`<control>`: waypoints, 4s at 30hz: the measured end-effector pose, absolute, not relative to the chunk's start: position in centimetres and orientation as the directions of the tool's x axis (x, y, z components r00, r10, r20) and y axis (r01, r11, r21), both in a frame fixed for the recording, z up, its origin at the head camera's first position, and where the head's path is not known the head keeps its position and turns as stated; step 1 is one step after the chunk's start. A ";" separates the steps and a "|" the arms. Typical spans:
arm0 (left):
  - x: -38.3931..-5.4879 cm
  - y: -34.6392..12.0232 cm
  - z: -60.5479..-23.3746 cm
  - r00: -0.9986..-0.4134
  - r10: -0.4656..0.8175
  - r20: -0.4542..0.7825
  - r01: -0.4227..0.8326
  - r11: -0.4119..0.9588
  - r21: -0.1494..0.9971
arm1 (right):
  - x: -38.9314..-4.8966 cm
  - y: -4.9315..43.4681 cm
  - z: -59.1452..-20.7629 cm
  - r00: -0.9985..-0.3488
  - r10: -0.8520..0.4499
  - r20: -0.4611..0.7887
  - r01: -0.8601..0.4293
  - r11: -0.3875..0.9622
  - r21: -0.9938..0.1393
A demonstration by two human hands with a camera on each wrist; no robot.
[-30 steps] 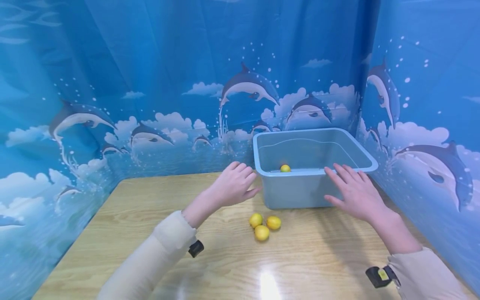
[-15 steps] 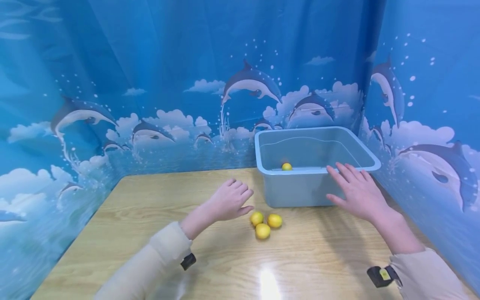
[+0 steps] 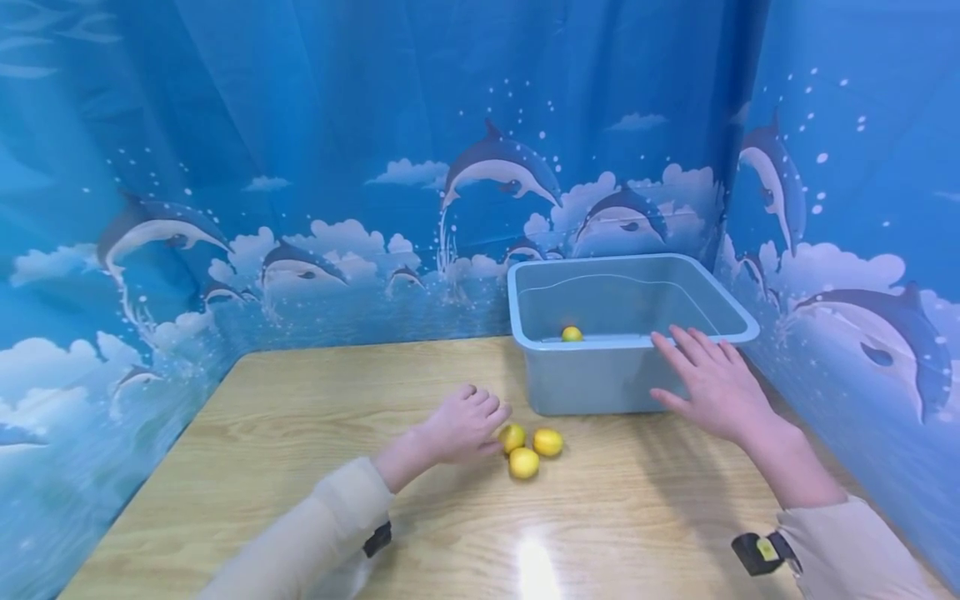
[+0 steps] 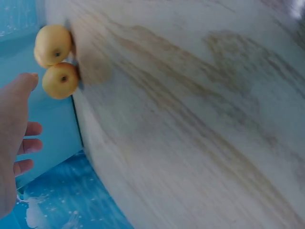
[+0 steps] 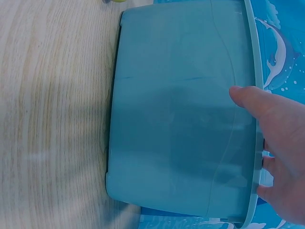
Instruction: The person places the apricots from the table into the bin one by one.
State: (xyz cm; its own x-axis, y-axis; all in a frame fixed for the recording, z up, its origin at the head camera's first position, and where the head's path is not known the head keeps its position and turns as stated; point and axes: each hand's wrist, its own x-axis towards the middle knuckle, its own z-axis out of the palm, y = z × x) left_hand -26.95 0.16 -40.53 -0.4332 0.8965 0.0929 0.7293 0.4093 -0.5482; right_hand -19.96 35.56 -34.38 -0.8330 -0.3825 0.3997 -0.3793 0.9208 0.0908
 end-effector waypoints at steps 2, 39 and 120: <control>-27.0 0.2 -40.9 -0.441 0.893 0.086 0.736 0.415 -0.535 | -19.9 35.5 -34.4 -0.834 -0.381 0.399 -0.378 0.921 0.091; -28.1 2.1 -42.4 -0.460 0.888 0.017 0.783 0.415 -0.463 | -20.0 35.6 -34.4 -0.826 -0.389 0.407 -0.382 0.918 0.103; -31.3 7.9 -28.7 -0.619 0.719 0.315 0.611 0.694 -0.381 | -19.9 35.3 -34.1 -0.837 -0.377 0.397 -0.365 0.925 0.109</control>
State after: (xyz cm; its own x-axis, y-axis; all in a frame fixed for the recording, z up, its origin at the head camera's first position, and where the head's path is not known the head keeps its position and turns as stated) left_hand -31.33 7.90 -28.65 -0.6192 0.7191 0.3155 0.6114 0.6936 -0.3809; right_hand -19.94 35.29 -34.12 -0.8368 -0.3772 0.3970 -0.3651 0.9246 0.1090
